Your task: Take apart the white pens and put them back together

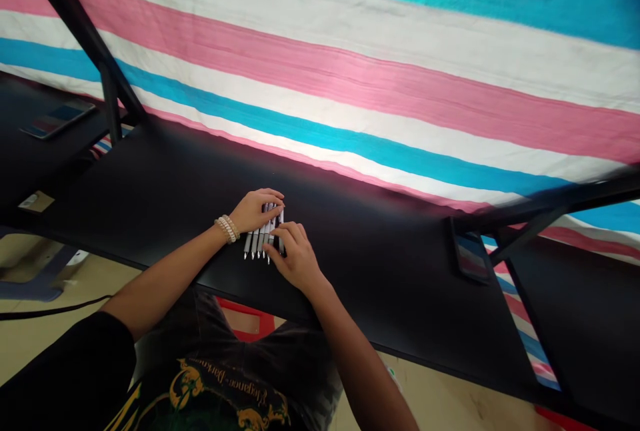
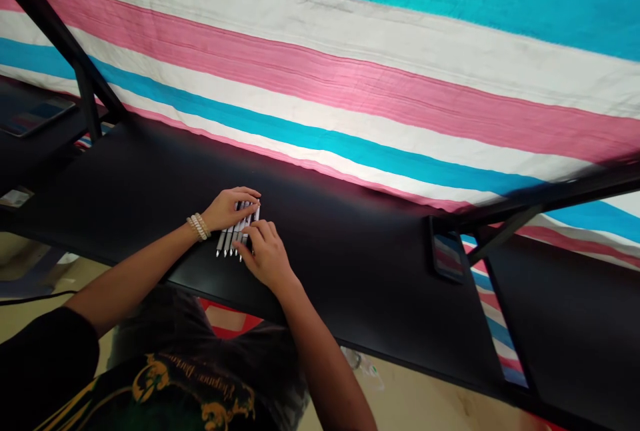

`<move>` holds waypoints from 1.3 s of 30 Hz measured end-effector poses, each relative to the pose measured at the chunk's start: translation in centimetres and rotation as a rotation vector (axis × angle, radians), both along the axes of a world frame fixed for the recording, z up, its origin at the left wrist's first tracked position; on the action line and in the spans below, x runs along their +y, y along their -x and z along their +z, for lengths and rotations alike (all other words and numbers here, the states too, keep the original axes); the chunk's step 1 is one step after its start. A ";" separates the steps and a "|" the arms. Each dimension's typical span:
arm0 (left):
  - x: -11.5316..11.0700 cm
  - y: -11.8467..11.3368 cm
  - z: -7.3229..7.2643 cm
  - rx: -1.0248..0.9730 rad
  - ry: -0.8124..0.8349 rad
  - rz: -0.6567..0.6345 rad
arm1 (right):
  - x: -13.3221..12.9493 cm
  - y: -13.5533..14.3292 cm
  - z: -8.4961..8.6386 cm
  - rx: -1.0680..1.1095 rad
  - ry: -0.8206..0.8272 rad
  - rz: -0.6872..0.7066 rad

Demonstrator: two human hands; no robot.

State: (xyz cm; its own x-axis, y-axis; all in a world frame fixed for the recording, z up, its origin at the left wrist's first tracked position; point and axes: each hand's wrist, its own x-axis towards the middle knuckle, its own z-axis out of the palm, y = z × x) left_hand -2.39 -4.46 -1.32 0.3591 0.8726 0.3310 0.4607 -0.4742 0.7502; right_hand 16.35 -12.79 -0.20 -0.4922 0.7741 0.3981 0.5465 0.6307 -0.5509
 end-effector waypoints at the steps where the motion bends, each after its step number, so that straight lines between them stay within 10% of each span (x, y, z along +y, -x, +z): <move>1: 0.0 0.0 0.1 -0.022 0.002 0.006 | 0.1 -0.3 0.0 0.011 0.021 -0.043; 22: -0.5 0.3 1.0 -0.348 0.046 0.280 | 0.9 -2.1 1.2 0.036 0.240 -0.179; 30: 0.4 -2.4 4.3 -0.949 0.557 0.005 | 4.4 -1.6 3.8 0.528 0.503 -0.065; 39: 0.9 -1.7 2.7 -1.092 0.504 0.068 | 5.9 0.0 0.8 0.591 0.478 -0.232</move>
State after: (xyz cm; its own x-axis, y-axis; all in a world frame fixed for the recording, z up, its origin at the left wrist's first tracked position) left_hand -0.74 -3.58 1.37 0.0501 0.9976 0.0480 -0.5197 -0.0150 0.8542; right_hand 16.35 -6.87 0.56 -0.1082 0.9840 0.1414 0.1672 0.1582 -0.9731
